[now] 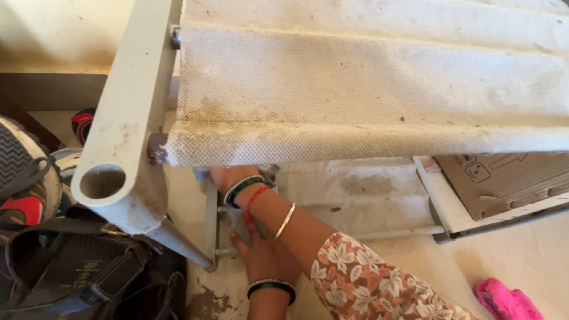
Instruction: The person removes several pairs of shoes from a two-tier metal shoe rack and places them on the floor. Then, using a grey cloth, the person wipes the bottom and top shelves of the rack to remove dust and dirt.
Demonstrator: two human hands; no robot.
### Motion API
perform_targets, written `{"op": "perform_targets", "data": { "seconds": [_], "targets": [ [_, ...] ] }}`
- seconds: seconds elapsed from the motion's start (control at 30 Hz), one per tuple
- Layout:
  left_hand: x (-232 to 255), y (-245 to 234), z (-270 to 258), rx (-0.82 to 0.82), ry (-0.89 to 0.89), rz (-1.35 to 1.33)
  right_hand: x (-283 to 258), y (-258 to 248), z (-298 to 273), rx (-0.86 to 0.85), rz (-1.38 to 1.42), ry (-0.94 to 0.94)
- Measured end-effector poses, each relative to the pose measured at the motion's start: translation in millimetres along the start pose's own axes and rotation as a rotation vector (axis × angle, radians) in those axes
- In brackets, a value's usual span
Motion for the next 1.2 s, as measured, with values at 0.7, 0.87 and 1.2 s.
{"op": "perform_targets", "data": {
  "seconds": [0.7,0.87,1.2],
  "targets": [
    [-14.2,5.1,-3.9,-0.06,0.0,-0.041,-17.0,-1.0,-17.8,-0.014,-0.188,-0.121],
    [-12.1,9.8,-2.9,0.042,0.009,-0.041,-15.1,-1.8,-2.3,-0.187,-0.128,0.017],
    [-15.0,11.9,-1.4,-0.066,-0.015,-0.084,-15.6,-2.1,-8.6,-0.136,-0.098,-0.046]
  ]
}}
Point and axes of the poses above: each hand's wrist, its own z-axis towards the middle knuckle, its own y-axis out of the palm, x = y × z, the point moved 1 cm from there along z, towards the middle knuckle, and after that the axes turned 8 degrees about x, right-handed, at the moved point
